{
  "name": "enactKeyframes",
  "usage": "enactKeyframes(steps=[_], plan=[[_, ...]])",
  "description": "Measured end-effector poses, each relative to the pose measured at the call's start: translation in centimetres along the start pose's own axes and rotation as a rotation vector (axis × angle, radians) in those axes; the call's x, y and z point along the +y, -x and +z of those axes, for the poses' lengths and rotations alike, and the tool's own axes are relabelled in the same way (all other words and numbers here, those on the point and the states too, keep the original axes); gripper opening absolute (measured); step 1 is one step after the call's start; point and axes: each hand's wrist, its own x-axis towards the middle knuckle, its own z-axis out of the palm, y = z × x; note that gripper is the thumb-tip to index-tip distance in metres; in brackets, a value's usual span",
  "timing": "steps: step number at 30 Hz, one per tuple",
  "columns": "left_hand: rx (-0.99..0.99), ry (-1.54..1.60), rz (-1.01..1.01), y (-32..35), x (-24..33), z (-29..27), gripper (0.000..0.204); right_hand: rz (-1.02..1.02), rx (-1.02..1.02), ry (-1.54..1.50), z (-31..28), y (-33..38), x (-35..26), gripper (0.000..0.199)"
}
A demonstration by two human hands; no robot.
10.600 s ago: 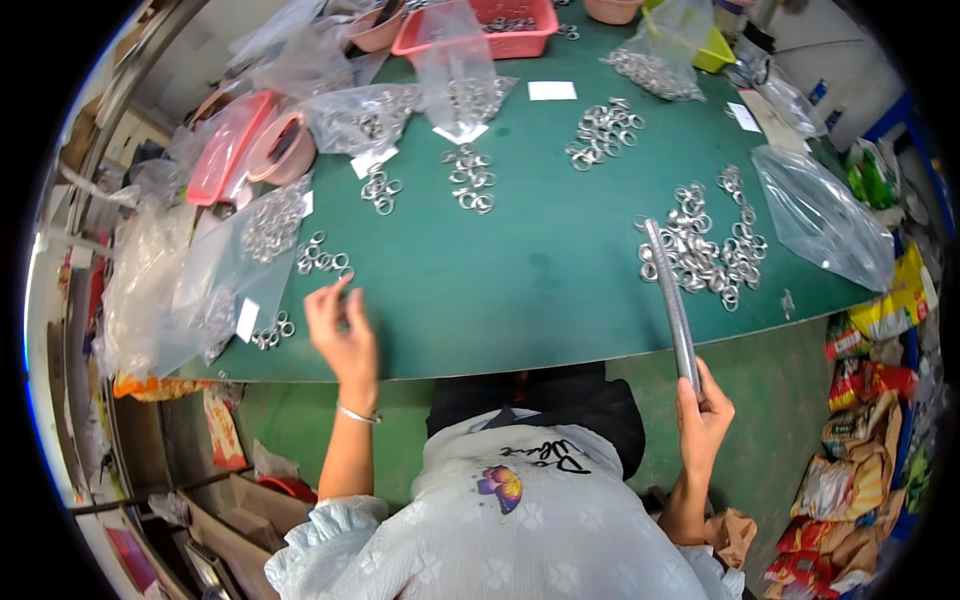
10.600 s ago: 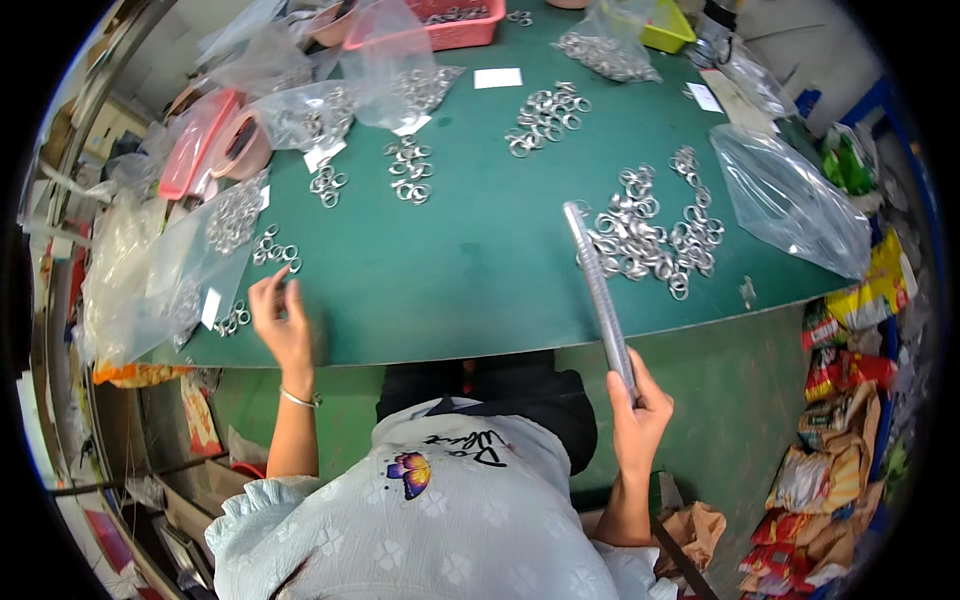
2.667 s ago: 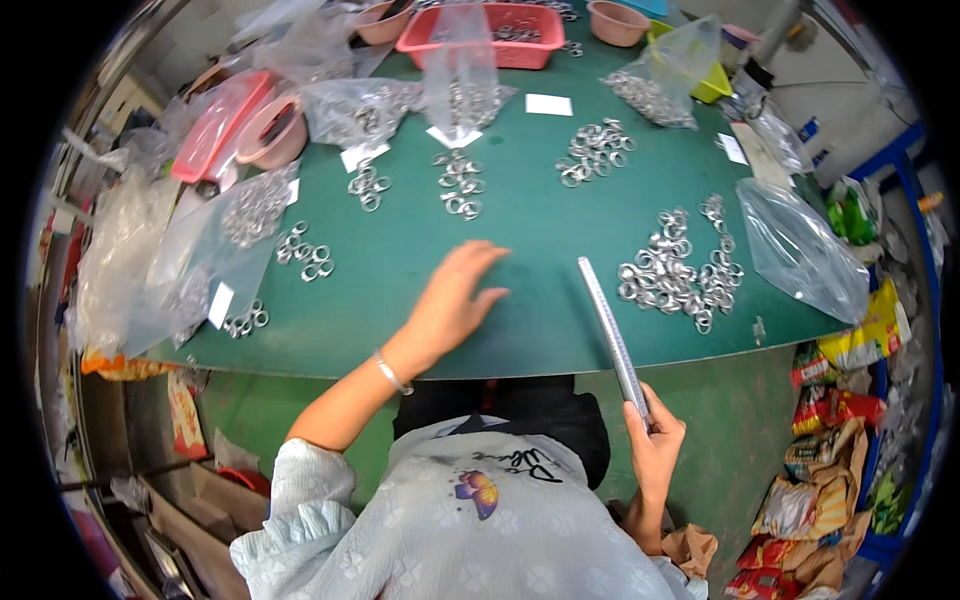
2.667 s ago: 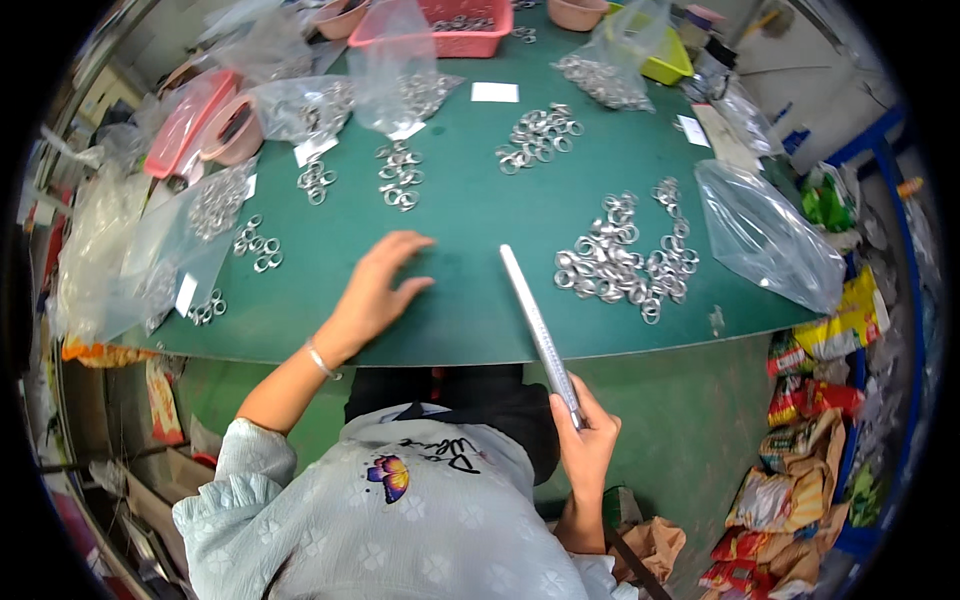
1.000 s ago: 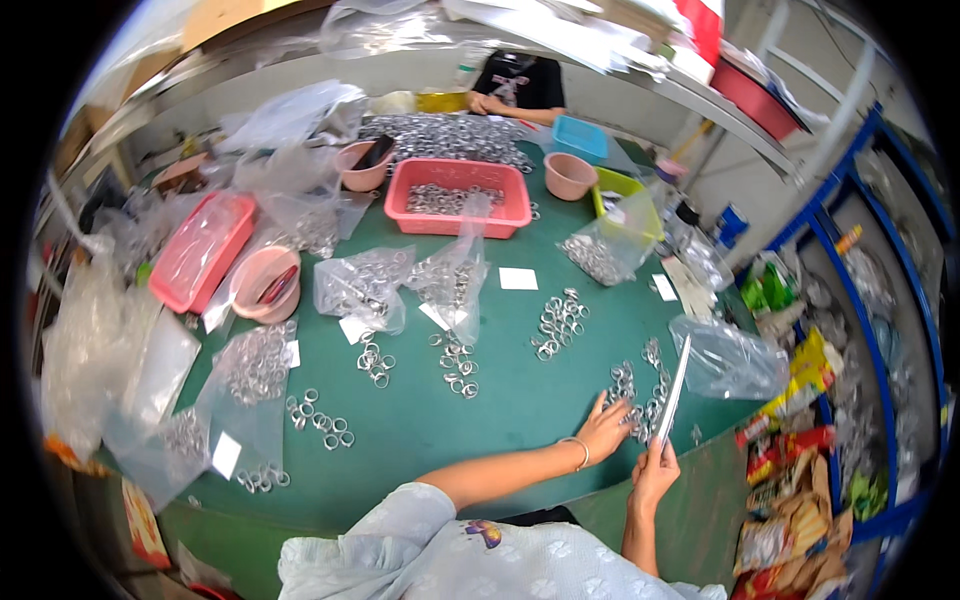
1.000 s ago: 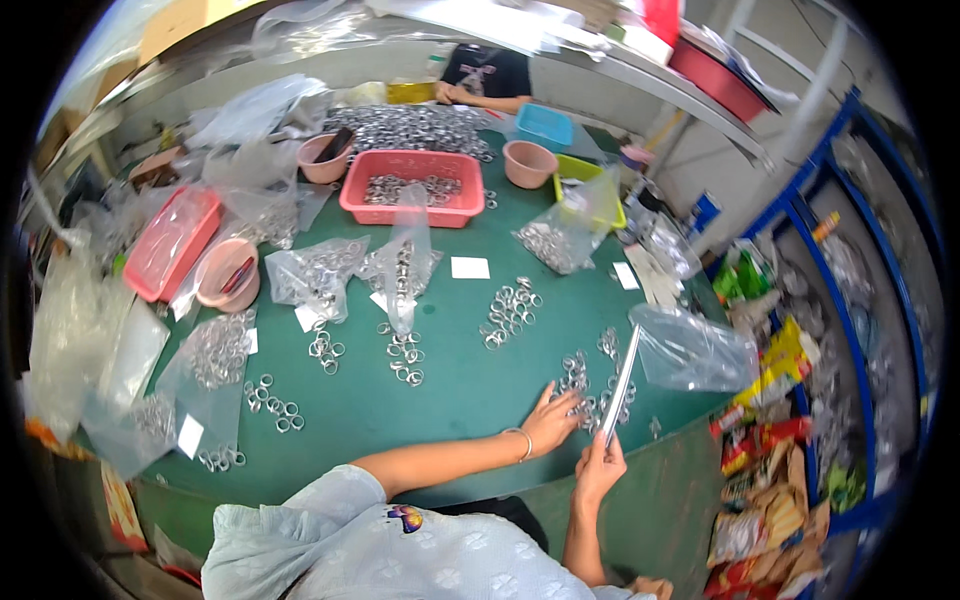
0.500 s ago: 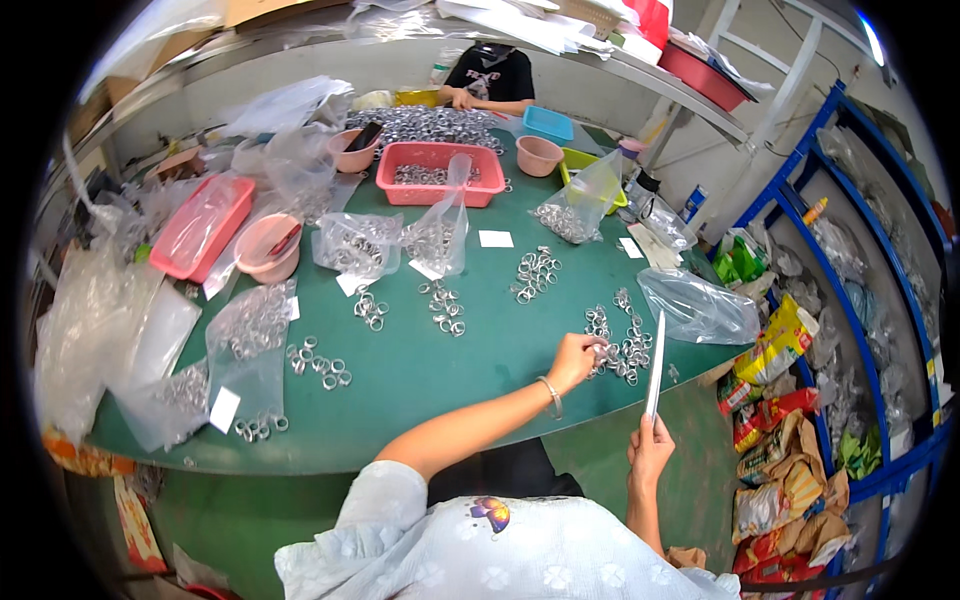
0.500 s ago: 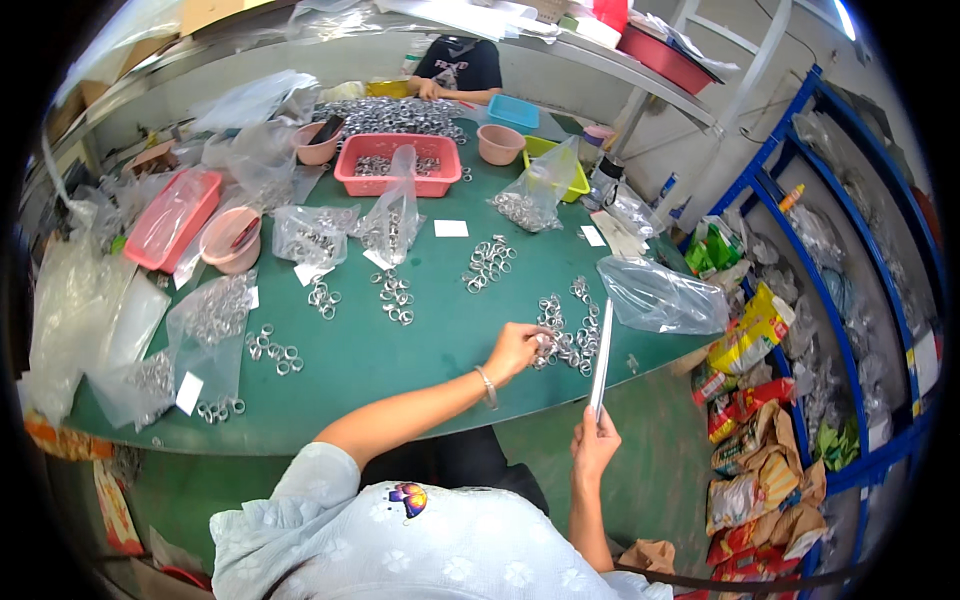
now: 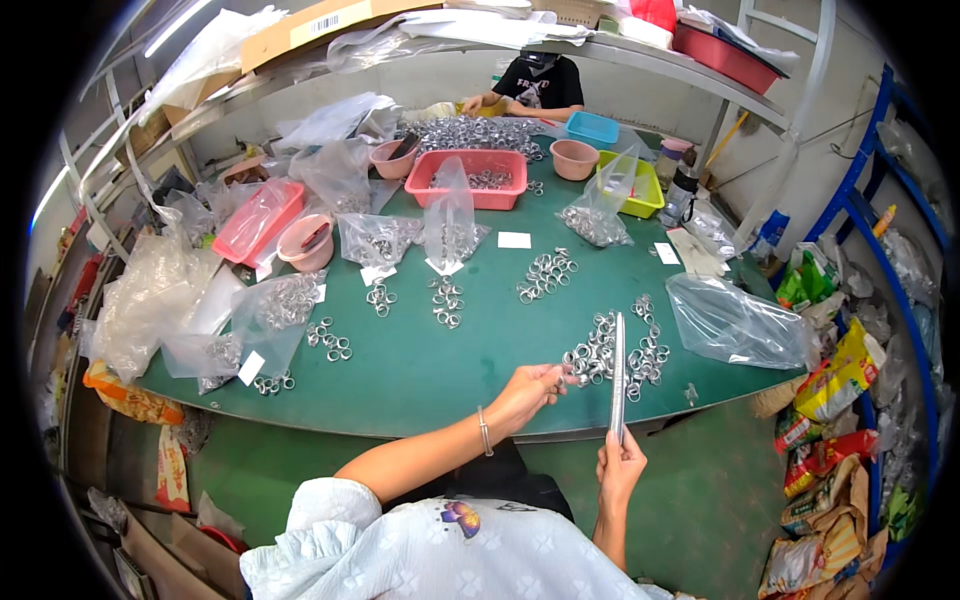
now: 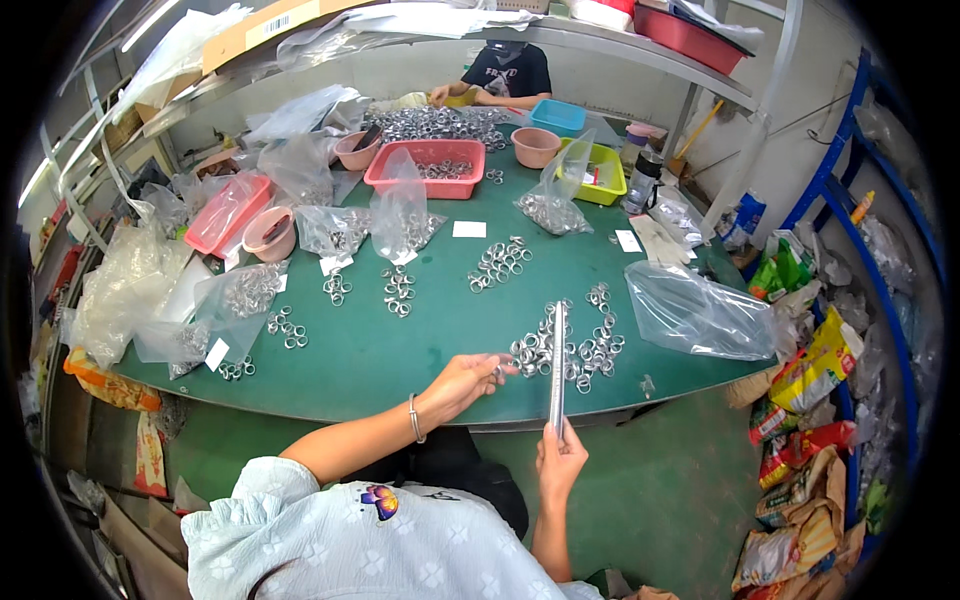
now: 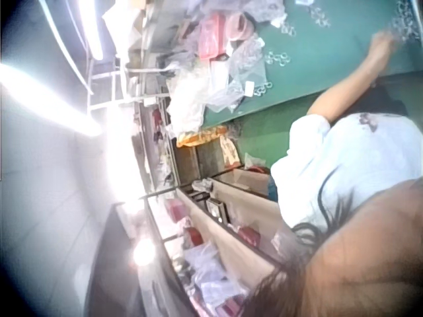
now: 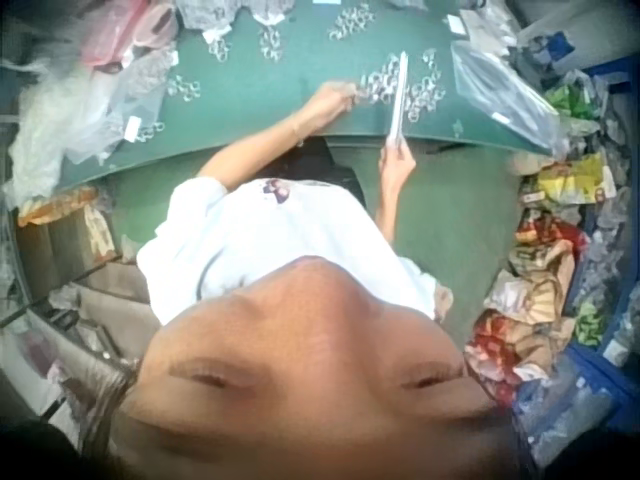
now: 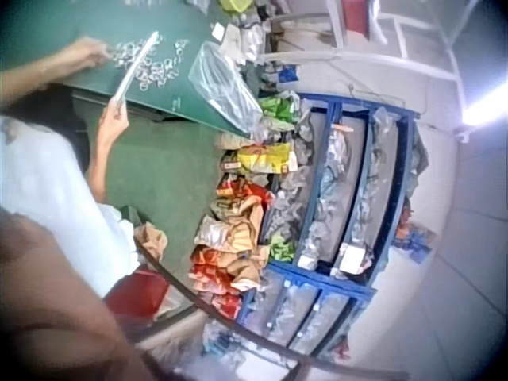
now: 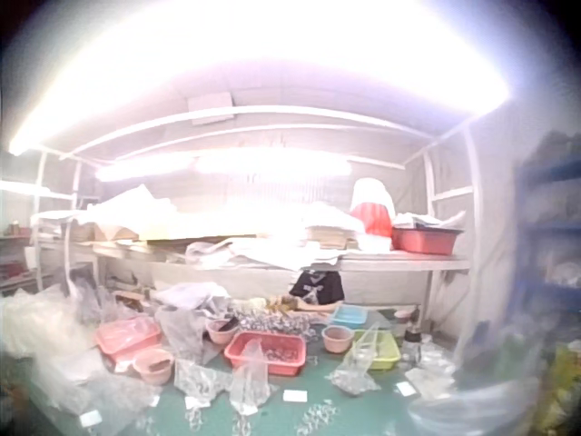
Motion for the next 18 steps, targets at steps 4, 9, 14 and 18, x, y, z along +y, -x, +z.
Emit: enactKeyframes(steps=[4, 9, 14, 18], plan=[[-0.002, 0.007, -0.036, -0.3, 0.8, 0.6, 0.031, 0.042, -0.073, -0.045, -0.6, -1.2, -0.1, 0.030], [0.025, 0.104, -0.081, -0.1, 1.3, -0.1, 0.028, 0.048, -0.129, -0.050, -1.1, -2.8, -0.1, 0.032], [0.179, 0.084, 0.040, -0.3, 2.4, -1.7, 0.032, 0.072, -0.223, 0.048, -0.6, -3.9, -1.1, 0.034], [0.193, 0.009, 0.174, 0.0, 4.6, -3.2, 0.039, 0.082, -0.280, 0.121, 0.7, -4.3, -2.5, 0.034]])
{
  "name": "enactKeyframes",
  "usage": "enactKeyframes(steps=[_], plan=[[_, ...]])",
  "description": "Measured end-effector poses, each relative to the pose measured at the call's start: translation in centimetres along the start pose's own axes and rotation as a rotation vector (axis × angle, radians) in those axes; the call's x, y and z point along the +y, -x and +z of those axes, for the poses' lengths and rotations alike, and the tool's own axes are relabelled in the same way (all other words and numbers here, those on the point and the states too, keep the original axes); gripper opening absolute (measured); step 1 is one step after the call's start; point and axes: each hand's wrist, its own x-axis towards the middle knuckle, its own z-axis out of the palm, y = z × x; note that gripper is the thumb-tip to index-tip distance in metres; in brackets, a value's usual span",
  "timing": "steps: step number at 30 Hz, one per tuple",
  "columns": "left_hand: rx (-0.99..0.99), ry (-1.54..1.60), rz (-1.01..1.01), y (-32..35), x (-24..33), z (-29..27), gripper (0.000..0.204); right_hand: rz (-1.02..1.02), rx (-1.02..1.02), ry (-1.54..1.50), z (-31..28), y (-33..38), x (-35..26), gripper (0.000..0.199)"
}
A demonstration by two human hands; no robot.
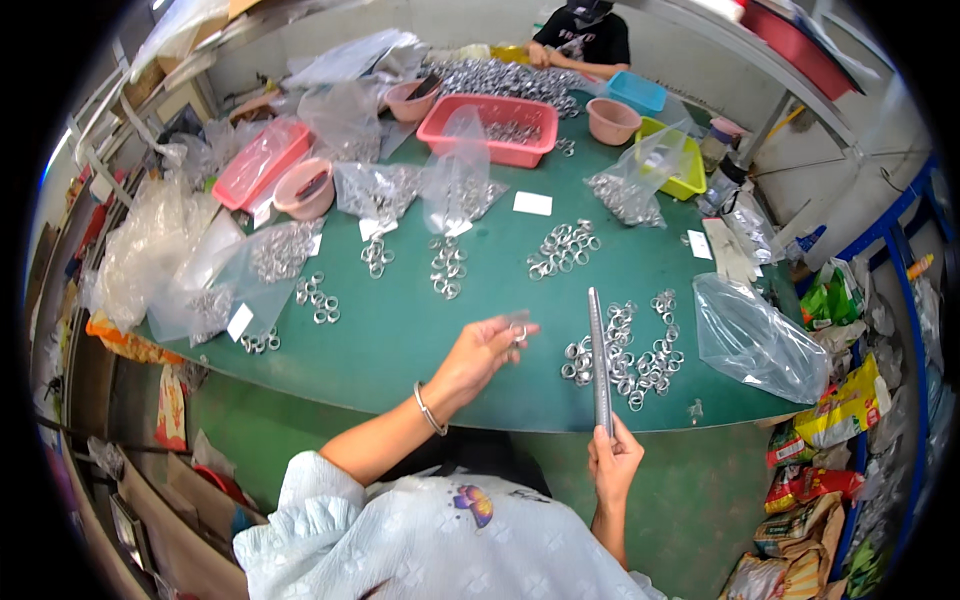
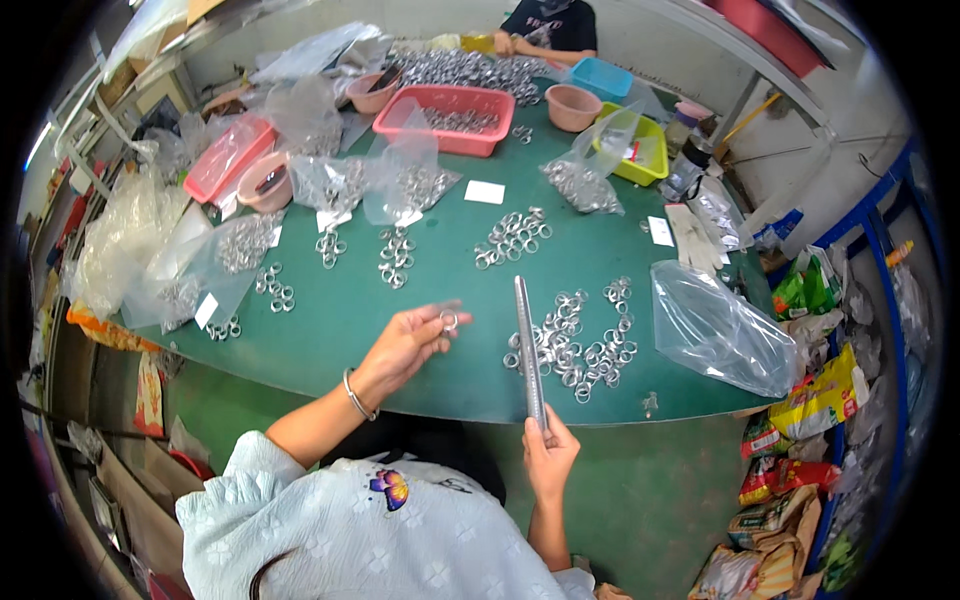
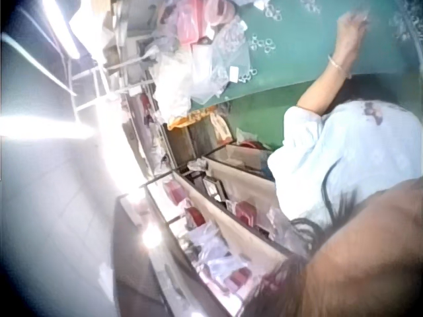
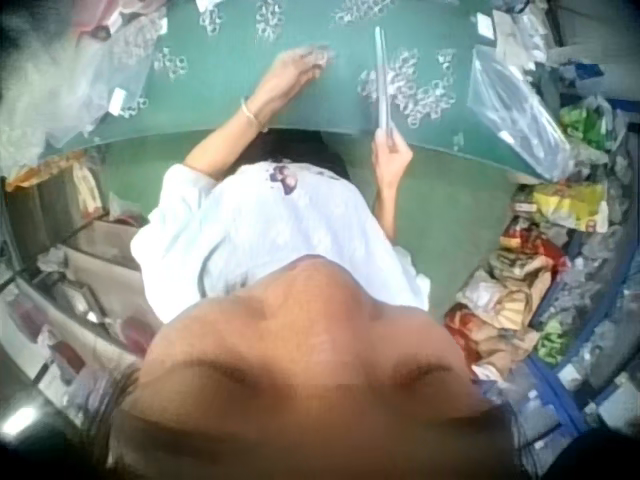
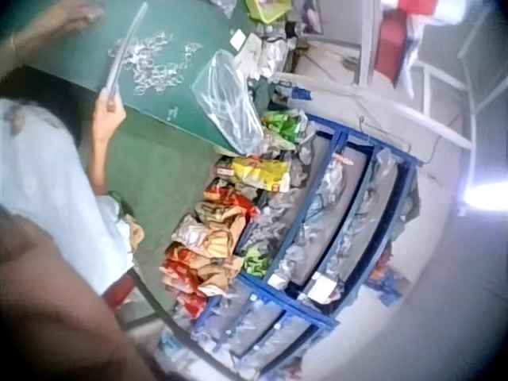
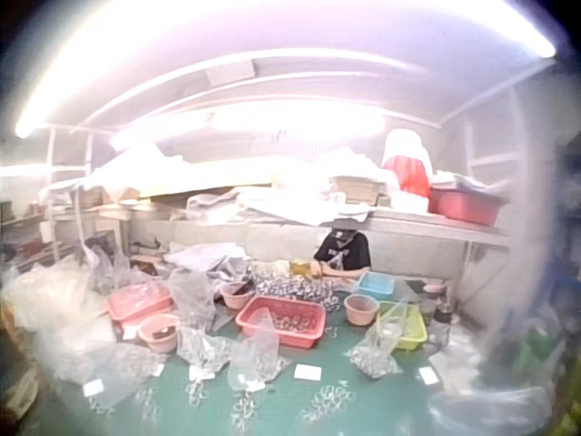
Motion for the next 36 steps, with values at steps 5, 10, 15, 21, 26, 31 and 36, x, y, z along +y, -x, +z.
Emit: enactKeyframes(steps=[5, 10, 15, 21, 26, 31, 36], plan=[[-0.022, -0.042, 0.098, 0.4, 3.7, -0.8, 0.041, 0.002, -0.072, 0.073, 0.3, -0.4, -0.5, 0.034], [-0.002, -0.074, 0.091, 0.0, 4.5, -2.5, 0.032, -0.024, -0.157, 0.231, 0.8, -0.8, -1.7, 0.032], [0.060, -0.036, 0.165, -0.8, 4.1, -3.1, 0.018, -0.058, -0.204, 0.420, 1.5, -1.0, -2.9, 0.031], [0.025, -0.188, 0.305, -0.8, 3.5, -4.3, 0.013, -0.112, -0.192, 0.569, 2.7, -1.4, -3.5, 0.032], [-0.058, -0.010, 0.214, -0.9, 3.2, -4.6, 0.018, -0.096, -0.214, 0.584, 3.6, -1.4, -4.3, 0.034], [-0.108, 0.156, 0.121, -0.5, 3.8, -4.2, 0.033, -0.158, -0.209, 0.610, 4.2, -1.1, -4.8, 0.033], [-0.237, -0.017, -0.064, 0.1, 2.8, -4.8, 0.034, -0.189, -0.246, 0.616, 5.4, -0.6, -4.8, 0.034]])
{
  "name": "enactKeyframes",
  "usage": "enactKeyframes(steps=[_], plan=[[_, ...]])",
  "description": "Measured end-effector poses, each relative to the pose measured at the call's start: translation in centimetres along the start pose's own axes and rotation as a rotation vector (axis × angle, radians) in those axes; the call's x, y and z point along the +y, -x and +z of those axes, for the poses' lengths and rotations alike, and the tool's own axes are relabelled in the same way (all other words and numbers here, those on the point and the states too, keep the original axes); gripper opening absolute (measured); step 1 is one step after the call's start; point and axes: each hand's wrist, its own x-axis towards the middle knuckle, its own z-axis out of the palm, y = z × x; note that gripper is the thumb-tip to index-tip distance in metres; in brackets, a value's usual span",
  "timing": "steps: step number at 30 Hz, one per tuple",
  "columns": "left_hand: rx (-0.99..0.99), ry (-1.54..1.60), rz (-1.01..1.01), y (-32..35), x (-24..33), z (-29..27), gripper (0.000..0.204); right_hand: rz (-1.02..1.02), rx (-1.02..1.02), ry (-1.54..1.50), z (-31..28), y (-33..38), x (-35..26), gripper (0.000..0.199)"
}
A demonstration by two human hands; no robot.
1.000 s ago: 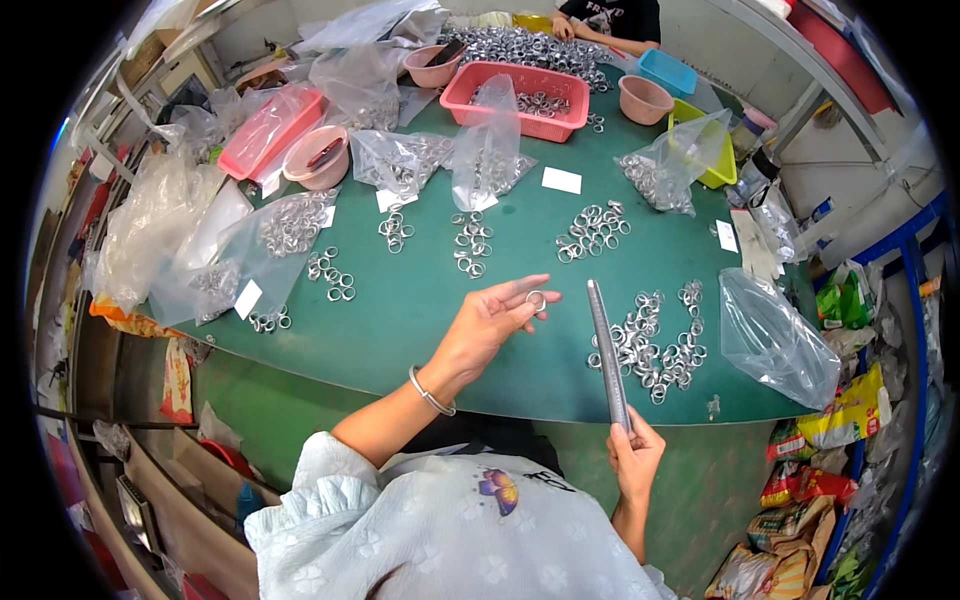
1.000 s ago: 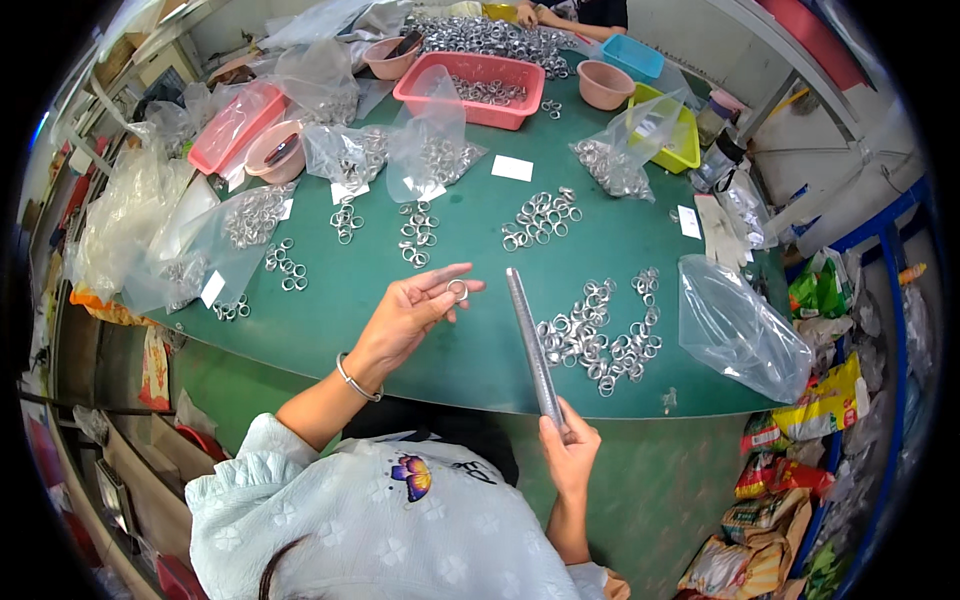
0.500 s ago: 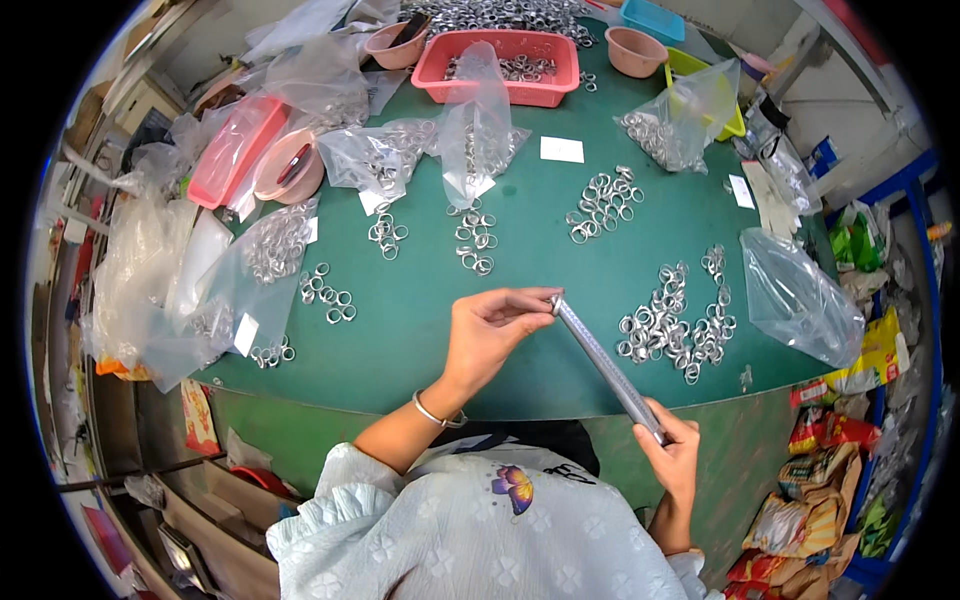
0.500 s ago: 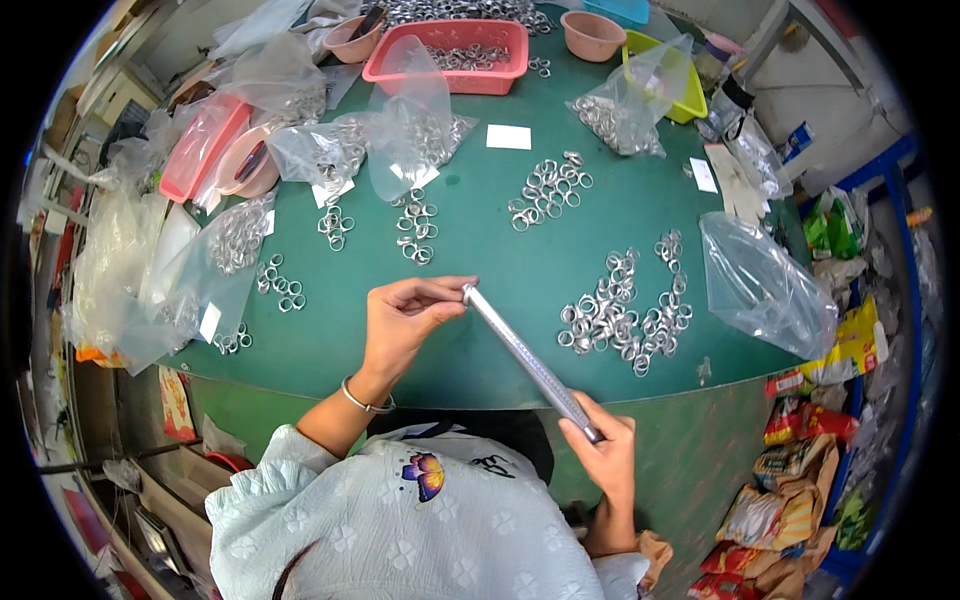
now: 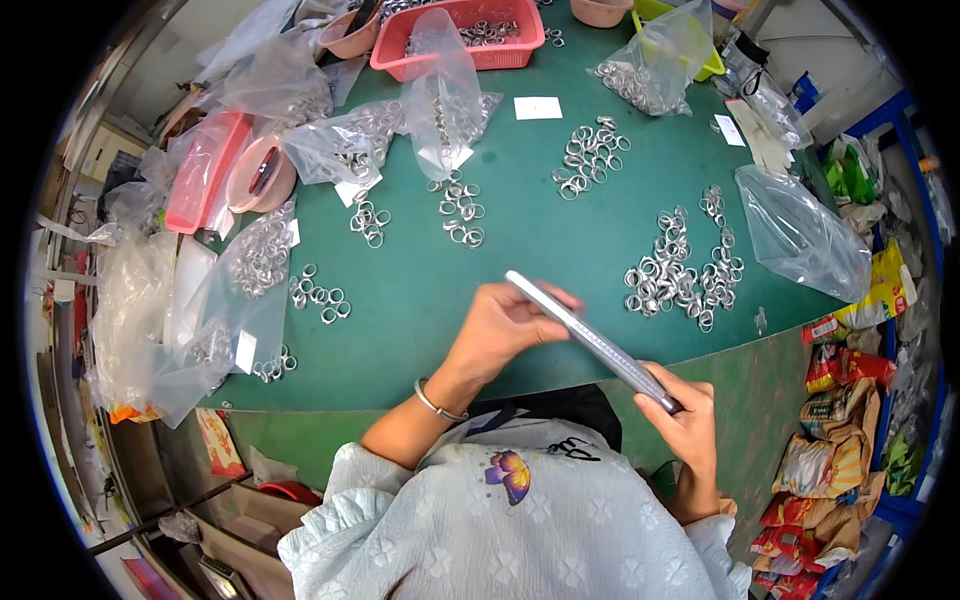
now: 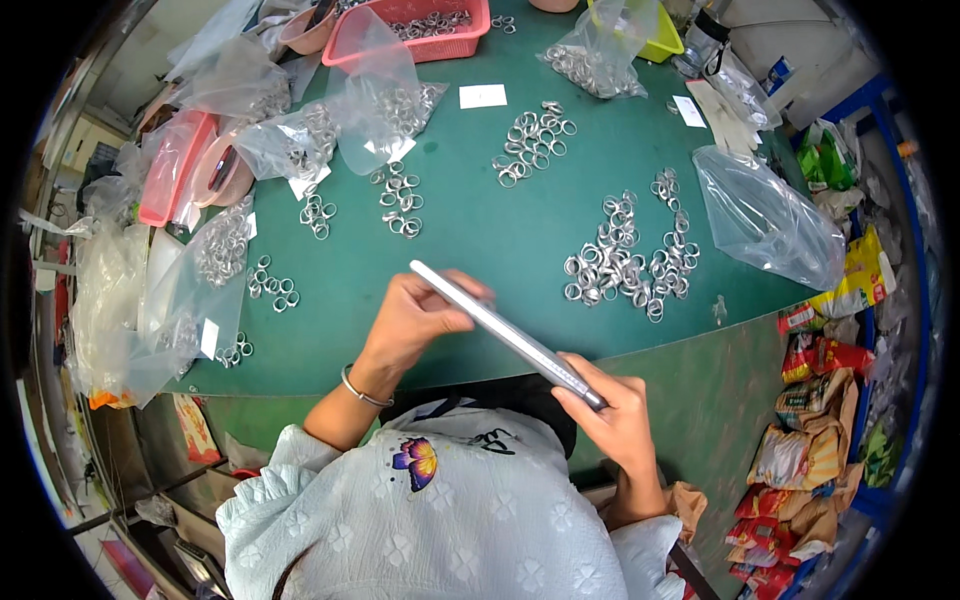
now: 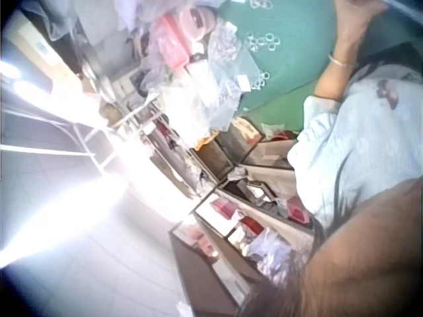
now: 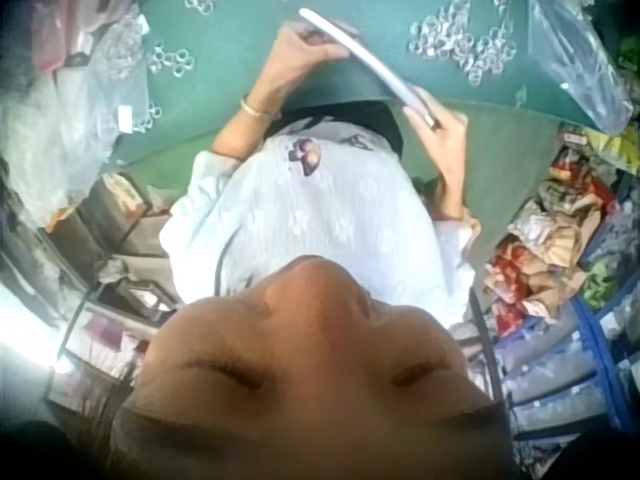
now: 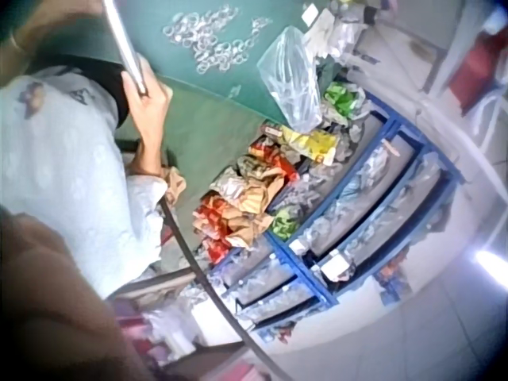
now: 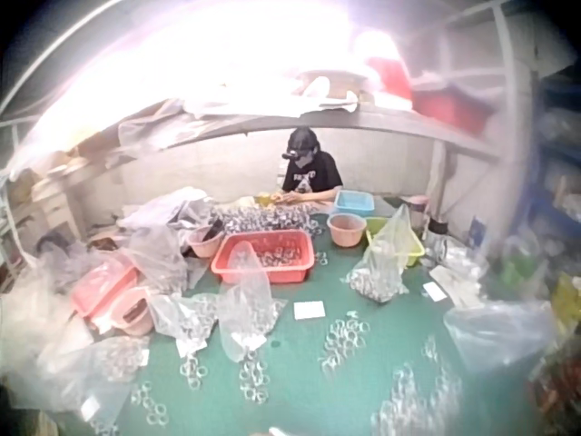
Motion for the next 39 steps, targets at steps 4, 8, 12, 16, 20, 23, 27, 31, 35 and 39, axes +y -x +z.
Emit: enactKeyframes(steps=[4, 8, 12, 16, 20, 23, 27, 31, 35, 39], plan=[[-0.072, -0.048, -0.010, 0.1, 0.5, 1.1, 0.028, -0.069, 0.030, 0.062, 0.3, 0.3, 0.0, 0.035], [-0.166, -0.070, 0.060, 0.4, 0.6, 1.2, 0.025, -0.151, 0.050, 0.156, 0.2, 0.5, -0.4, 0.036], [-0.201, -0.062, 0.091, 0.6, 0.3, 1.8, 0.026, -0.181, 0.059, 0.170, 0.0, 0.8, -0.6, 0.037], [-0.215, -0.076, 0.089, 0.6, 0.8, 2.3, 0.026, -0.209, 0.076, 0.174, 0.0, 0.9, -0.7, 0.037], [-0.135, -0.043, 0.065, 0.4, 0.9, 2.9, 0.031, -0.225, 0.095, 0.204, -0.1, 1.0, -0.8, 0.036], [-0.139, -0.040, 0.067, 0.4, 0.8, 2.9, 0.030, -0.202, 0.090, 0.200, -0.2, 1.1, -1.0, 0.037], [-0.149, -0.034, 0.090, 0.5, 0.9, 3.1, 0.030, -0.200, 0.095, 0.157, -0.1, 1.1, -1.1, 0.038], [-0.145, -0.047, 0.123, 0.6, 1.2, 3.3, 0.029, -0.228, 0.104, 0.131, 0.0, 0.9, -0.9, 0.038], [-0.127, -0.039, 0.127, 0.6, 1.3, 3.3, 0.027, -0.266, 0.128, 0.165, 0.2, 0.8, -1.0, 0.038], [-0.119, 0.002, 0.129, 0.7, 0.7, 3.0, 0.027, -0.221, 0.118, 0.123, 0.5, 1.1, -1.5, 0.039]])
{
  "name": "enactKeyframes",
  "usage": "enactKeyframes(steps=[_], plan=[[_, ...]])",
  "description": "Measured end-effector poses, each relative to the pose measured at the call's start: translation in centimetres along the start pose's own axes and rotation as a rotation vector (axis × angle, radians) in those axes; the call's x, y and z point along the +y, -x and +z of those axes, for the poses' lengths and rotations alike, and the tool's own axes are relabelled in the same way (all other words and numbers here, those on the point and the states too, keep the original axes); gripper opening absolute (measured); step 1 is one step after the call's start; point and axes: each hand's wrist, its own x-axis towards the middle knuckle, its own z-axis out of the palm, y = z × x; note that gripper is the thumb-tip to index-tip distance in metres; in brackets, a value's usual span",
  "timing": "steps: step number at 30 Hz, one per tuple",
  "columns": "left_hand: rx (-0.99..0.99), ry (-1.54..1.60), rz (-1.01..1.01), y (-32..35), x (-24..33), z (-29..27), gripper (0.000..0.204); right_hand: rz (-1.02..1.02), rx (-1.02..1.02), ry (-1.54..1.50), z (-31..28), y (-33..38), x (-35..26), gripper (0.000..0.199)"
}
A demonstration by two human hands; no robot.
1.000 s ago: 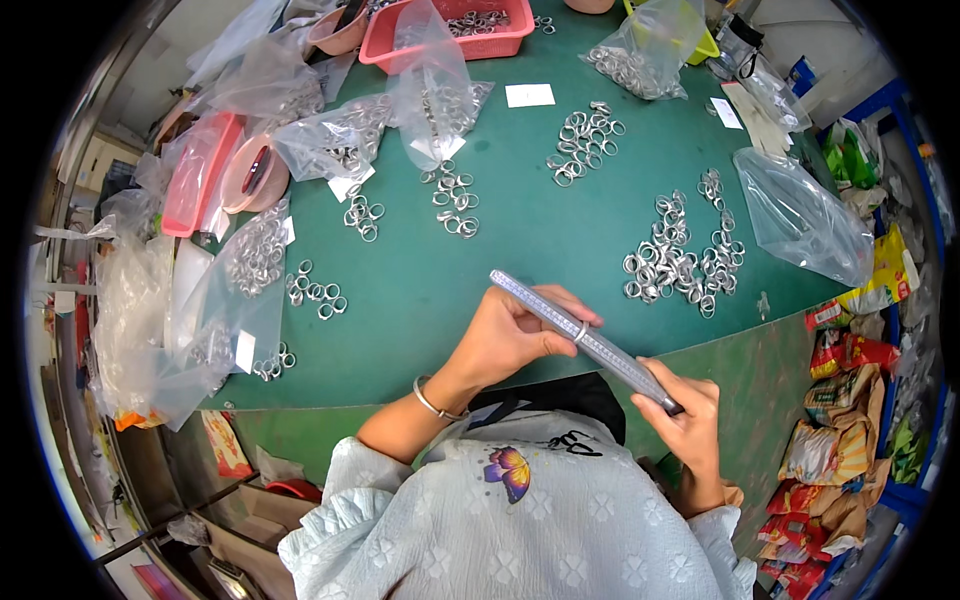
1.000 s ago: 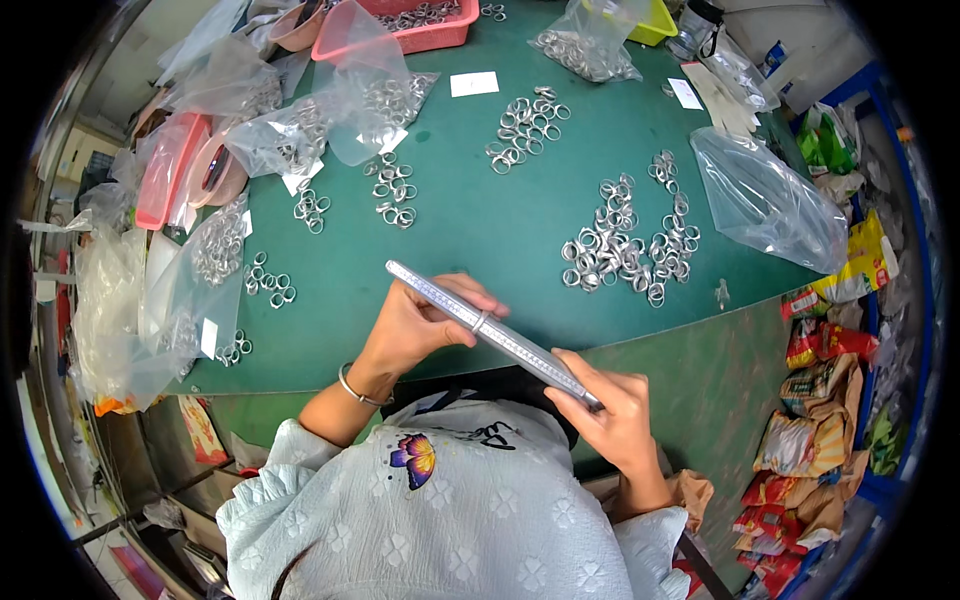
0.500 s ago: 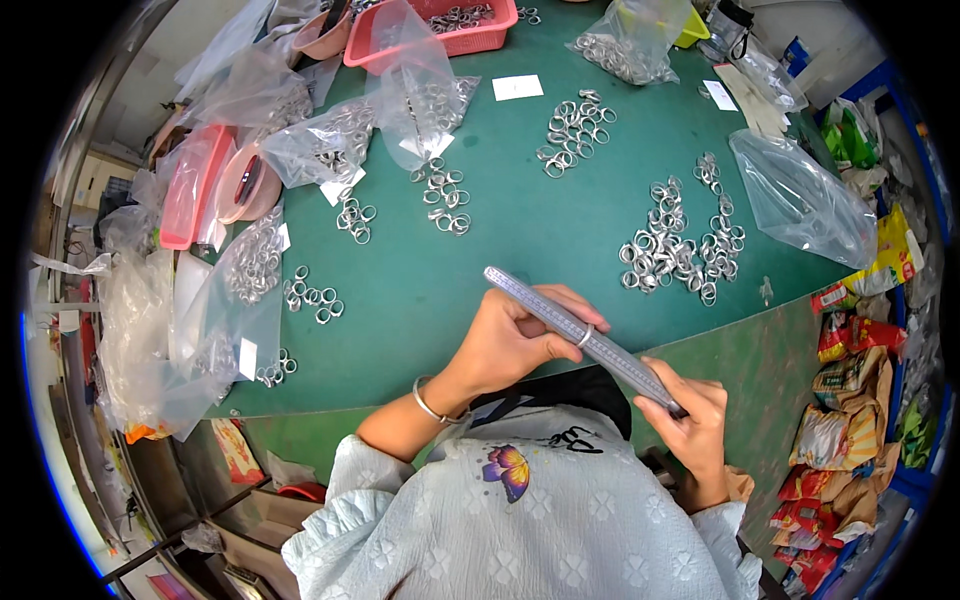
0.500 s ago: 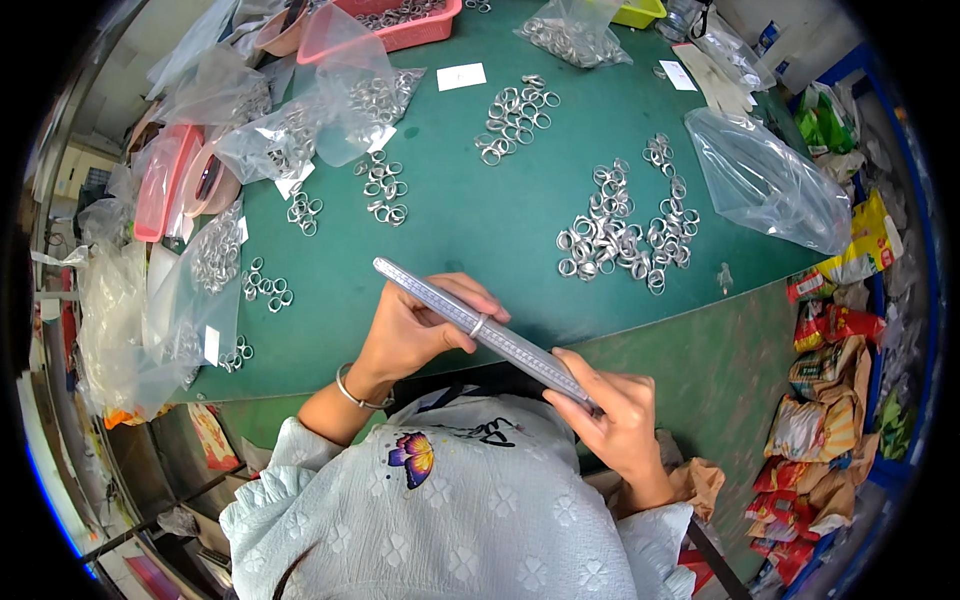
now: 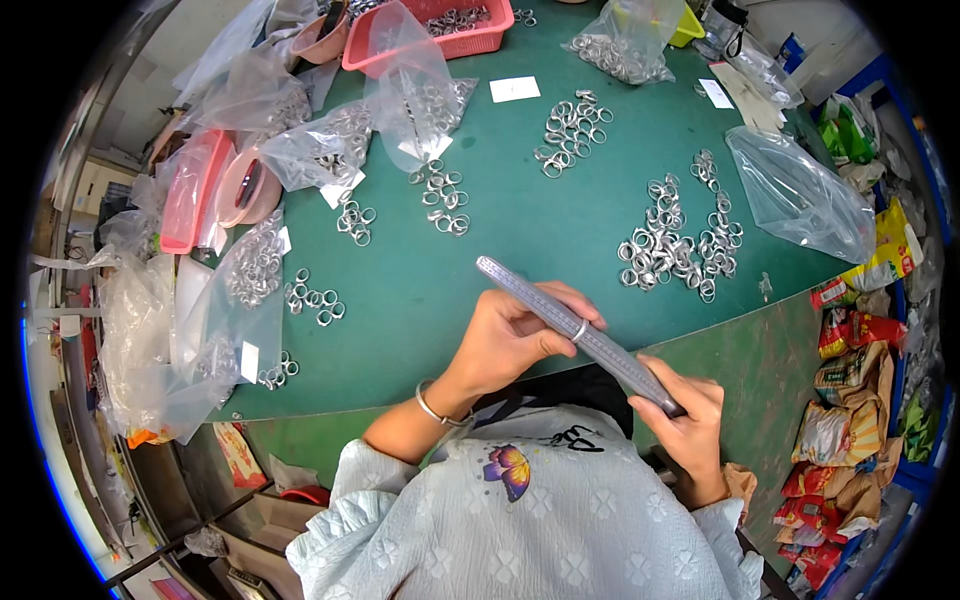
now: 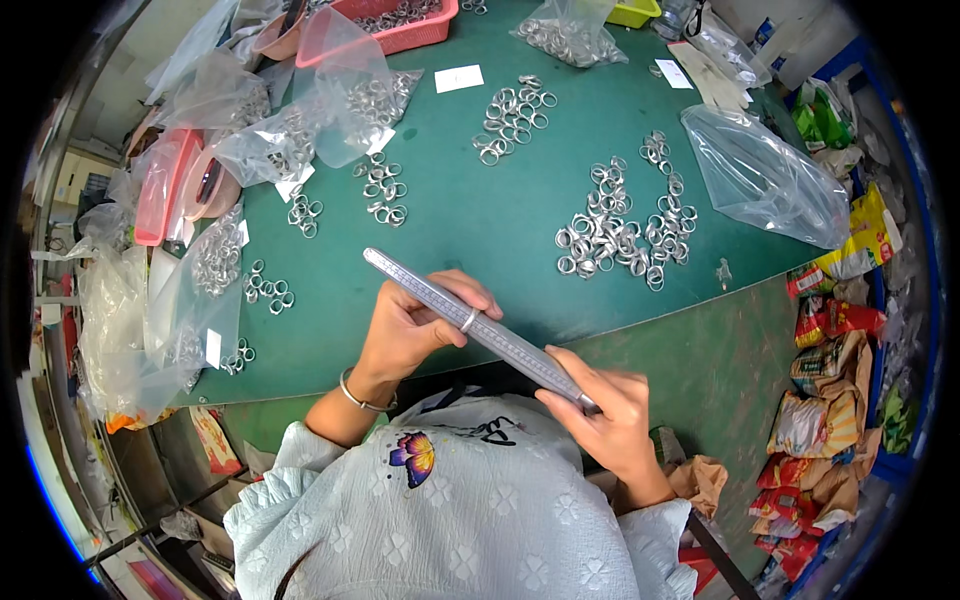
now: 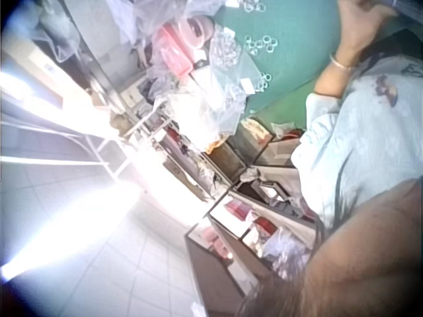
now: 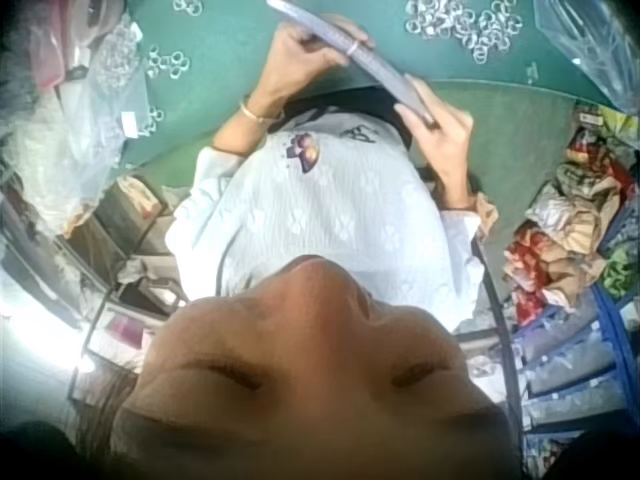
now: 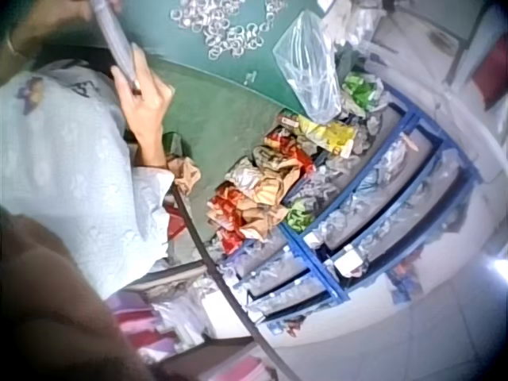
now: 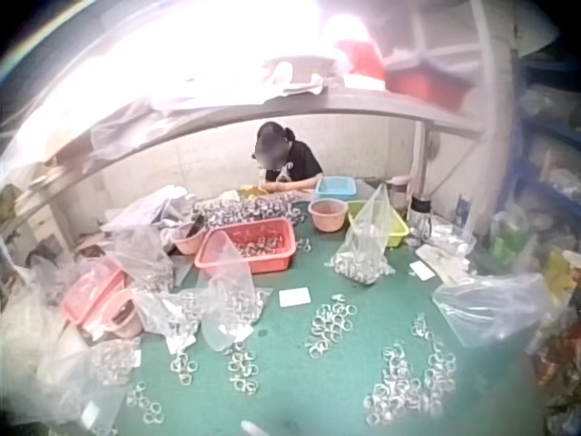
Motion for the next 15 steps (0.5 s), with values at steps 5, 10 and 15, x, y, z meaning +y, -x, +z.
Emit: enactKeyframes(steps=[5, 10, 15], plan=[[0.025, 0.006, -0.042, 0.2, 0.5, -0.2, 0.027, 0.174, -0.037, -0.162, -0.2, 0.4, -1.3, 0.036], [-0.101, 0.016, 0.005, 0.4, 0.0, -1.1, 0.026, 0.257, -0.077, -0.192, -0.7, 0.4, -2.2, 0.035], [-0.183, -0.079, 0.058, 0.3, 0.9, -0.5, 0.027, 0.192, -0.059, -0.203, -0.6, 0.9, -1.3, 0.038]])
